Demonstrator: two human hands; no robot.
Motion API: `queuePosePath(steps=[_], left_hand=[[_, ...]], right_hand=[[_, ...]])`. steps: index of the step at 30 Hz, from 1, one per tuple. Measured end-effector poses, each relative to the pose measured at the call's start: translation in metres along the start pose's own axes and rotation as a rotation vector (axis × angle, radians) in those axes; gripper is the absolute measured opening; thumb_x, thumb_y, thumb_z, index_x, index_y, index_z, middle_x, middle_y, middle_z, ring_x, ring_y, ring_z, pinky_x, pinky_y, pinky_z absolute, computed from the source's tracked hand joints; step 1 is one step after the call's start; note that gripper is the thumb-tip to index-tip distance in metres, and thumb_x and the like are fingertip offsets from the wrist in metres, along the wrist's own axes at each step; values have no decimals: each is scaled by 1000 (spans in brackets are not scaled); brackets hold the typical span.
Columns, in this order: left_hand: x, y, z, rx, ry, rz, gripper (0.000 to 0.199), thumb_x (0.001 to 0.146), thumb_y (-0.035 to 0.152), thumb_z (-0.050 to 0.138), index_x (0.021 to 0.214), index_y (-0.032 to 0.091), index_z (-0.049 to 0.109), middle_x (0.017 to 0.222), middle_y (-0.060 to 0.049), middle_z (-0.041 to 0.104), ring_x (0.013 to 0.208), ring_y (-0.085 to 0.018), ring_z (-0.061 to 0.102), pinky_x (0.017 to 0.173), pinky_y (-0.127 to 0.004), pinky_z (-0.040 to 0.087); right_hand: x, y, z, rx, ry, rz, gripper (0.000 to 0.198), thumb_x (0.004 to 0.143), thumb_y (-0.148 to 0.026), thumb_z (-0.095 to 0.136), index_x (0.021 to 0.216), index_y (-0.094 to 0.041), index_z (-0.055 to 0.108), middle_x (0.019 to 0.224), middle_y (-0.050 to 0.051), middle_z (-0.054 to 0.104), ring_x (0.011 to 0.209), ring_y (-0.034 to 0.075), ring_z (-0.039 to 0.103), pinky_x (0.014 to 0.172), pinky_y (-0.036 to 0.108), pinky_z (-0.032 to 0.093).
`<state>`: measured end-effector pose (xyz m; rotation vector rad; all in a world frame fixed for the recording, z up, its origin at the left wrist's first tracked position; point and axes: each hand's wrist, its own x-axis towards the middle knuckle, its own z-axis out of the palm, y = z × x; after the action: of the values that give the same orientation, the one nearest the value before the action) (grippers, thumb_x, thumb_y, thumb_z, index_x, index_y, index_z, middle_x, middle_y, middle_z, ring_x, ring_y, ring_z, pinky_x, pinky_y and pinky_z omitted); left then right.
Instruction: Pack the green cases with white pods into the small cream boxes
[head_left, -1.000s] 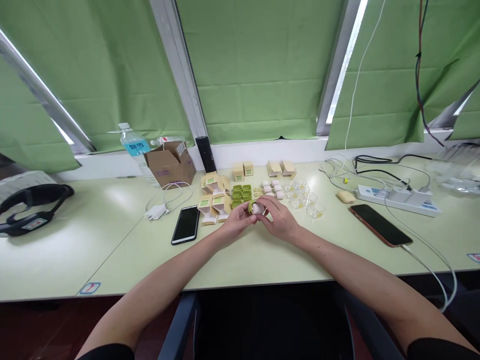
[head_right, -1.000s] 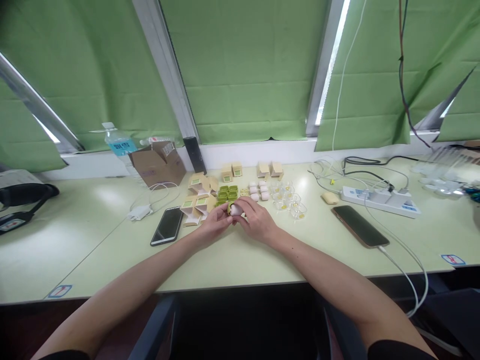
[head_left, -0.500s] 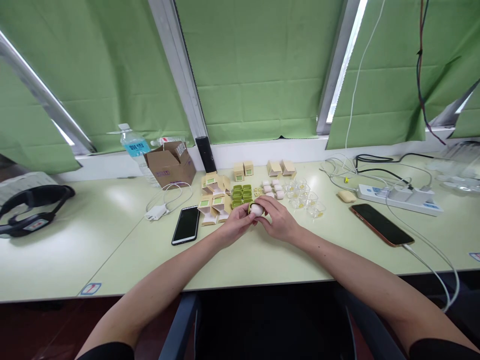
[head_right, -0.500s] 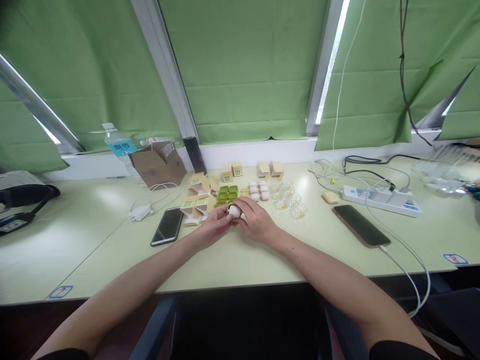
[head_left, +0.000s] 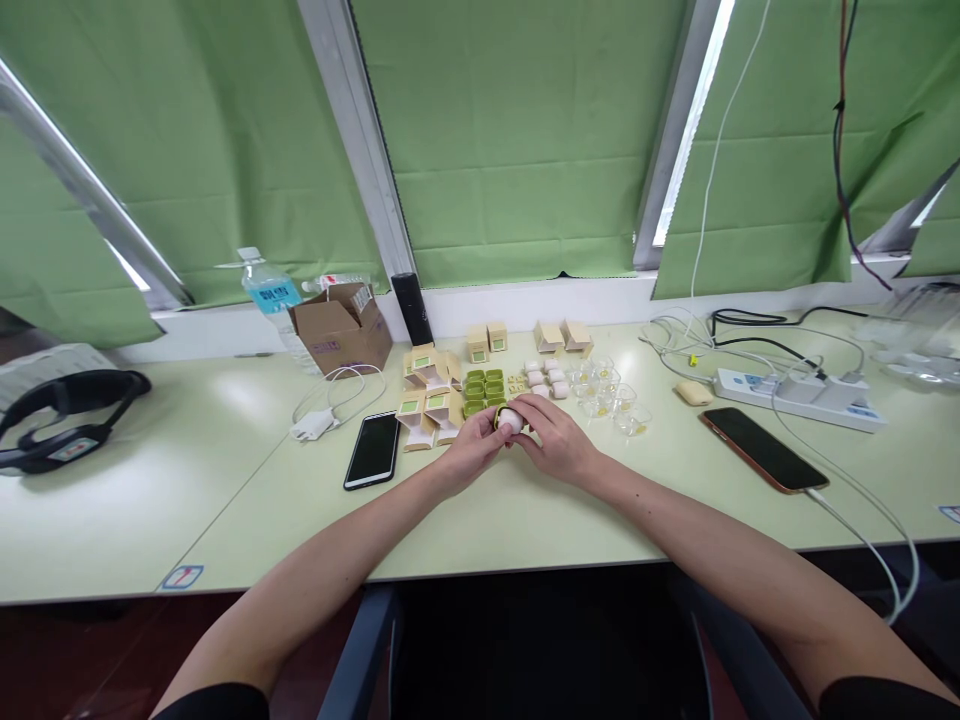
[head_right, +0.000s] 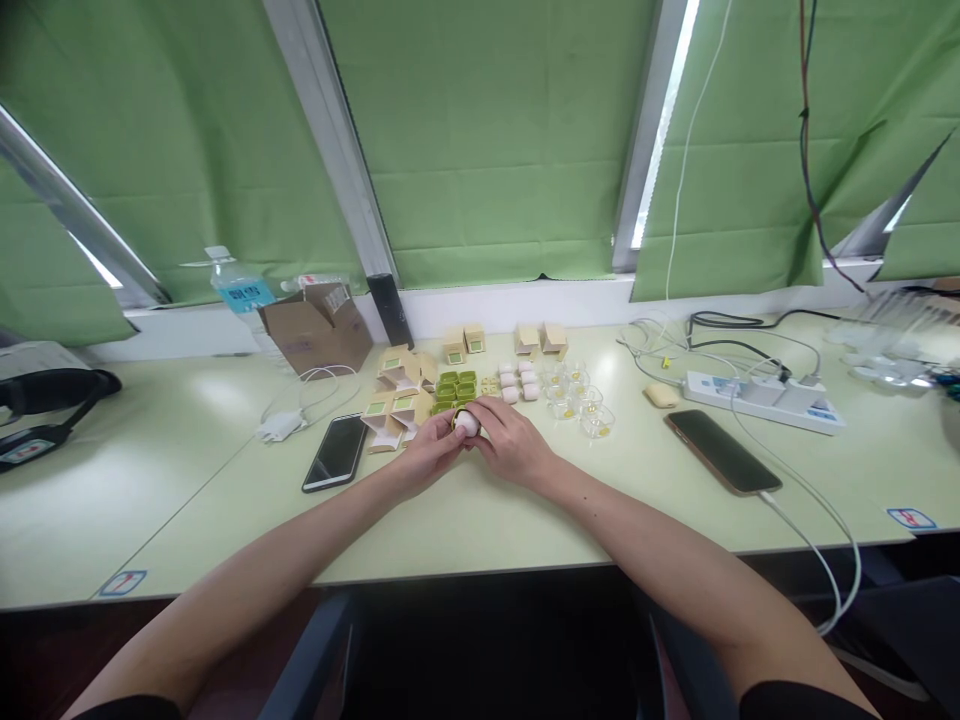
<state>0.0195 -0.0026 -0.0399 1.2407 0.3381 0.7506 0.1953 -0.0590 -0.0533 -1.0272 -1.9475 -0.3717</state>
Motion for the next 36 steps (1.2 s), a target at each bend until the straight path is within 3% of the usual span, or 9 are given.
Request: queuePosePath(steps=[29,36], left_hand=[[-1,2,1,-51,-3,-11,46,70,45,94,93,14,68,86,-2,58,78,-11,50,72,-25,39],[0,0,-3,-74,-28,-22,43,72,39,93,100,14,71,94,-4,62,83,-13,54,77,-27,41]], right_hand=[[0,1,-1,-25,-9,1,38,104,-26,52,141,-19,54,124,17,68,115,31,69,93,50,65],[-1,3,1,-13,-25,25,38,104,-26,52,141,-20,55,125,17,68,117,30,68,96,50,64]])
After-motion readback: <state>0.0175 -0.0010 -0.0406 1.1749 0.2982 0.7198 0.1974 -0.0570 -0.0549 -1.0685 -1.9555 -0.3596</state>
